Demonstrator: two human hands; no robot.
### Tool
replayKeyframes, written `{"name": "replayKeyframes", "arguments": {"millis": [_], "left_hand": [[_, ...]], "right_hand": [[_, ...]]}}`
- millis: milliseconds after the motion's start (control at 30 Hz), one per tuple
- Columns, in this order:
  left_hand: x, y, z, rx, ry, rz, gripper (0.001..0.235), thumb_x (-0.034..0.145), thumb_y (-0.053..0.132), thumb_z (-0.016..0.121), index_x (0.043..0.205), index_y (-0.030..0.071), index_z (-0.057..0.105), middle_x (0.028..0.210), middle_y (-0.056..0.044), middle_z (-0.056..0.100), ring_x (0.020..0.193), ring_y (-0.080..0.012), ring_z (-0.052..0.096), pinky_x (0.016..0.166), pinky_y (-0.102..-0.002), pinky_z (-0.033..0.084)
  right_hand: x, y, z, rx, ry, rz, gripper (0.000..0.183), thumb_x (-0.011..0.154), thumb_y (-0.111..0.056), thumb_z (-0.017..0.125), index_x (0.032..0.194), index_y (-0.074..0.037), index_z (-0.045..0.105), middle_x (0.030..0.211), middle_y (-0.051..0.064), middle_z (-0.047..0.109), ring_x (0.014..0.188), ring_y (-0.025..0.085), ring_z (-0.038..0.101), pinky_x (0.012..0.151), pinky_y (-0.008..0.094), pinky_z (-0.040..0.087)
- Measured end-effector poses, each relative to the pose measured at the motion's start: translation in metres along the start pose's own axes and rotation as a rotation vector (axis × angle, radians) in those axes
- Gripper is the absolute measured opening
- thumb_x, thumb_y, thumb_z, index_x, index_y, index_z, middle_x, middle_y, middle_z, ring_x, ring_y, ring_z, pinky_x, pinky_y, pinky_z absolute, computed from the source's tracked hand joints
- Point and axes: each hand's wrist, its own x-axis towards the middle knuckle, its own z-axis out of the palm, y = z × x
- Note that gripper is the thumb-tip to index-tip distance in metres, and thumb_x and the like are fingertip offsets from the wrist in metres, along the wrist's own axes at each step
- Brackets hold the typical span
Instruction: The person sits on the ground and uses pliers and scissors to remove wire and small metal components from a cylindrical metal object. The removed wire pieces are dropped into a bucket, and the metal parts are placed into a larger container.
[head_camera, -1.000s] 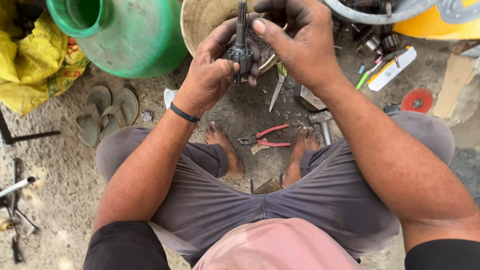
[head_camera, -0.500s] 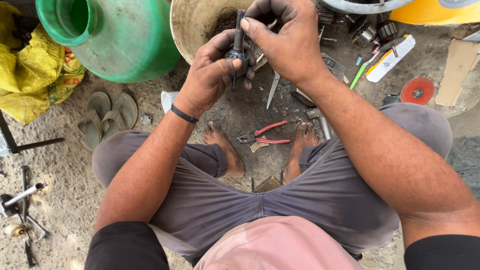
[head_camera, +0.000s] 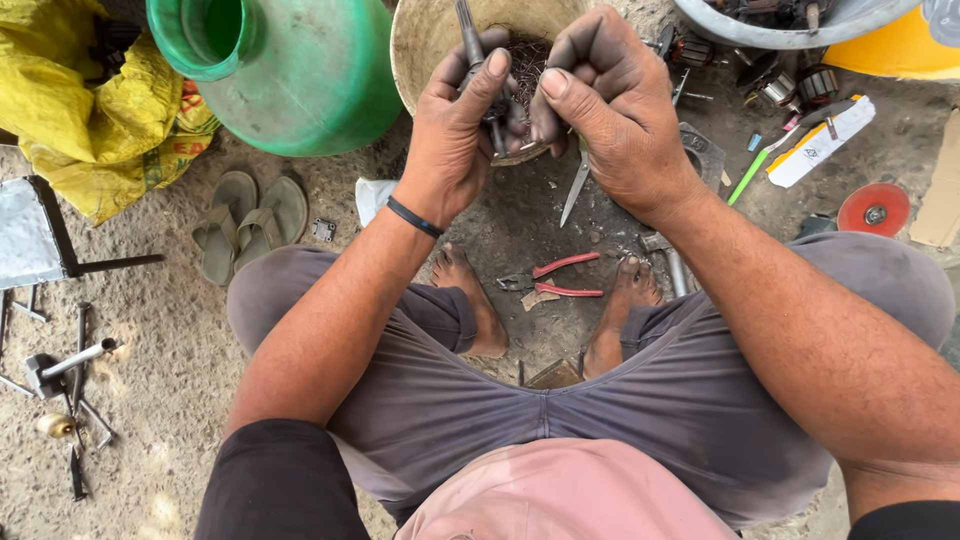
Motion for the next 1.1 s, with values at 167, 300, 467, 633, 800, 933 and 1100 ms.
{"name": "replayKeyframes", "arguments": {"millis": [167, 300, 467, 633, 800, 933, 1100], "left_hand": [[-0.009, 0.010, 0.005, -0.013, -0.075, -0.108, 0.059, 0.102, 0.023, 0.068, 0.154, 0.007, 0.044, 0.102, -0.011, 0.067, 0.087, -0.0251, 0.075, 0.074, -0.041, 0.067], [-0.009, 0.018, 0.005, -0.085, -0.156, -0.176, 0.058, 0.108, 0.030, 0.054, 0.158, 0.004, 0.036, 0.117, -0.023, 0.070, 0.093, -0.0320, 0.076, 0.078, -0.045, 0.067], [-0.009, 0.021, 0.004, -0.126, -0.243, -0.120, 0.056, 0.113, 0.031, 0.047, 0.161, 0.006, 0.032, 0.122, -0.025, 0.067, 0.094, -0.0302, 0.073, 0.079, -0.047, 0.067], [-0.012, 0.018, 0.004, -0.196, -0.247, -0.086, 0.052, 0.116, 0.027, 0.042, 0.162, 0.005, 0.033, 0.117, -0.025, 0.066, 0.086, -0.0278, 0.070, 0.071, -0.042, 0.063], [-0.013, 0.014, 0.006, -0.289, -0.238, -0.078, 0.050, 0.114, 0.024, 0.042, 0.159, 0.005, 0.033, 0.116, -0.023, 0.063, 0.082, -0.0267, 0.065, 0.060, -0.037, 0.057], [-0.013, 0.019, 0.005, -0.282, -0.265, -0.056, 0.050, 0.114, 0.025, 0.045, 0.158, 0.003, 0.035, 0.114, -0.021, 0.063, 0.076, -0.0236, 0.063, 0.057, -0.035, 0.055], [-0.014, 0.025, 0.007, -0.179, -0.300, -0.020, 0.051, 0.108, 0.023, 0.050, 0.152, -0.002, 0.041, 0.112, -0.020, 0.063, 0.080, -0.0225, 0.065, 0.058, -0.036, 0.058]], "right_hand": [[0.003, -0.007, -0.011, -0.119, 0.057, -0.033, 0.017, 0.121, -0.017, 0.060, 0.113, -0.004, 0.053, 0.081, 0.005, 0.062, 0.071, 0.011, 0.064, 0.060, 0.025, 0.053], [0.004, -0.017, -0.021, -0.065, 0.112, -0.029, 0.021, 0.122, -0.019, 0.060, 0.110, -0.002, 0.057, 0.076, 0.006, 0.058, 0.068, 0.014, 0.062, 0.061, 0.027, 0.051], [0.000, -0.022, -0.022, 0.071, 0.143, -0.031, 0.016, 0.120, -0.016, 0.058, 0.112, -0.002, 0.057, 0.074, 0.006, 0.053, 0.066, 0.015, 0.057, 0.058, 0.027, 0.047], [0.001, -0.022, -0.017, 0.119, 0.174, -0.050, 0.015, 0.117, -0.014, 0.056, 0.107, -0.003, 0.055, 0.070, 0.005, 0.049, 0.058, 0.013, 0.049, 0.058, 0.028, 0.045], [-0.002, -0.025, -0.009, 0.072, 0.133, -0.093, 0.013, 0.118, -0.011, 0.056, 0.108, -0.003, 0.053, 0.070, 0.004, 0.048, 0.057, 0.011, 0.046, 0.058, 0.027, 0.045], [-0.004, -0.027, -0.002, 0.061, 0.113, -0.107, 0.006, 0.113, -0.009, 0.056, 0.112, -0.005, 0.051, 0.072, 0.004, 0.050, 0.055, 0.010, 0.046, 0.056, 0.026, 0.044], [-0.005, -0.030, -0.005, 0.057, 0.078, -0.104, 0.009, 0.114, -0.009, 0.057, 0.109, -0.004, 0.050, 0.073, 0.005, 0.049, 0.056, 0.009, 0.046, 0.055, 0.025, 0.043]]}}
